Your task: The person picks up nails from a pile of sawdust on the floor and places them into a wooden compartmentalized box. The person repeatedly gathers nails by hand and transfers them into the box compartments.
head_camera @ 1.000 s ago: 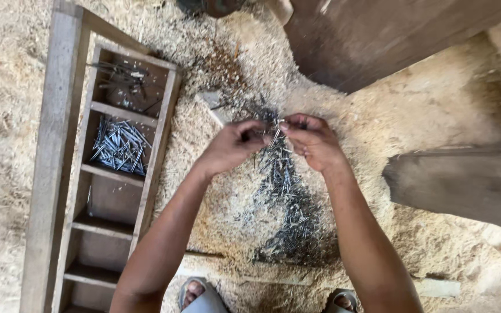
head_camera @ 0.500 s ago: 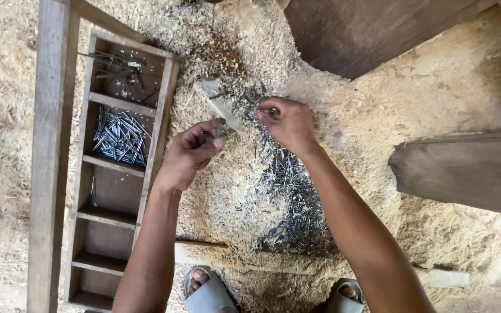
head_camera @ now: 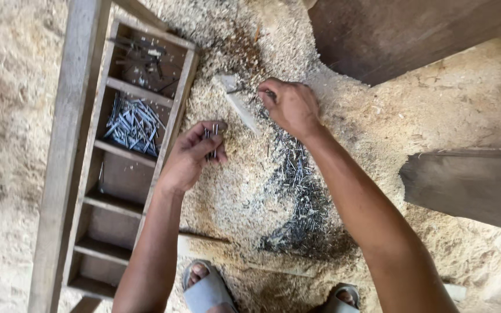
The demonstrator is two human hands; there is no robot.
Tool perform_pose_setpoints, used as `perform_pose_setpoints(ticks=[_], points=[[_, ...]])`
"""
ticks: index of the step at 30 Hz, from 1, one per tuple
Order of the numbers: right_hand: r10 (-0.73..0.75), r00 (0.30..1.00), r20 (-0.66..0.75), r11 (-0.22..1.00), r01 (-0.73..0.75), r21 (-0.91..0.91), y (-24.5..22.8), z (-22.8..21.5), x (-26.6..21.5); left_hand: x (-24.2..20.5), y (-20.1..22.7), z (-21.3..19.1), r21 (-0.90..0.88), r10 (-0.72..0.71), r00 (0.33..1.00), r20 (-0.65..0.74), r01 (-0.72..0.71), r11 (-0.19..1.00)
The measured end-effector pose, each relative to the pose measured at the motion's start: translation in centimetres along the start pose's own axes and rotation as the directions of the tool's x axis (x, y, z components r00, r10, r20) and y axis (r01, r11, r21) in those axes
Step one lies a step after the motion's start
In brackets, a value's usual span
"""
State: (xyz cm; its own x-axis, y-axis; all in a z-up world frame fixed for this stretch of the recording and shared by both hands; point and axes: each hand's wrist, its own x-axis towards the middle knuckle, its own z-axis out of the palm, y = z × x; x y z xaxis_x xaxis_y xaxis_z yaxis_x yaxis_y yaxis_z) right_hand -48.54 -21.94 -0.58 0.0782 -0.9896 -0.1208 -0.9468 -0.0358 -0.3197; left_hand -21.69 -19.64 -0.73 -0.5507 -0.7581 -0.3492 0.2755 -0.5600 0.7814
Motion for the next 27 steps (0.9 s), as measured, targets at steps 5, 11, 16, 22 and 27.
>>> perform_pose_setpoints(ticks=[5,11,16,22,27], points=[[-0.06,0.987,0.152,0.981,0.086,-0.173,-2.1,-0.8,0.7,1.8,-0.5,0.6,-0.079,0.058,0.997,0.042,-0.055,0.995],[-0.004,0.991,-0.131,0.985,0.026,0.169,-1.2,-0.1,0.8,1.5,-0.5,0.9,0.09,0.049,0.999,-0.001,-0.049,0.995],[0.271,0.953,0.136,0.193,-0.192,0.962,2.4,-2.5,-2.3,2.1,0.4,1.3,0.486,0.05,0.989,-0.143,0.026,0.873],[-0.021,0.991,0.129,-0.308,-0.13,0.943,3.8,-2.6,-5.4,7.1,-0.4,2.8,0.89,0.308,0.95,0.06,-0.191,0.415],[0.091,0.978,0.187,-0.324,-0.149,0.934,3.6,-2.5,-6.1,10.9,-2.4,4.1,0.966,0.388,0.892,0.231,-0.258,0.017]])
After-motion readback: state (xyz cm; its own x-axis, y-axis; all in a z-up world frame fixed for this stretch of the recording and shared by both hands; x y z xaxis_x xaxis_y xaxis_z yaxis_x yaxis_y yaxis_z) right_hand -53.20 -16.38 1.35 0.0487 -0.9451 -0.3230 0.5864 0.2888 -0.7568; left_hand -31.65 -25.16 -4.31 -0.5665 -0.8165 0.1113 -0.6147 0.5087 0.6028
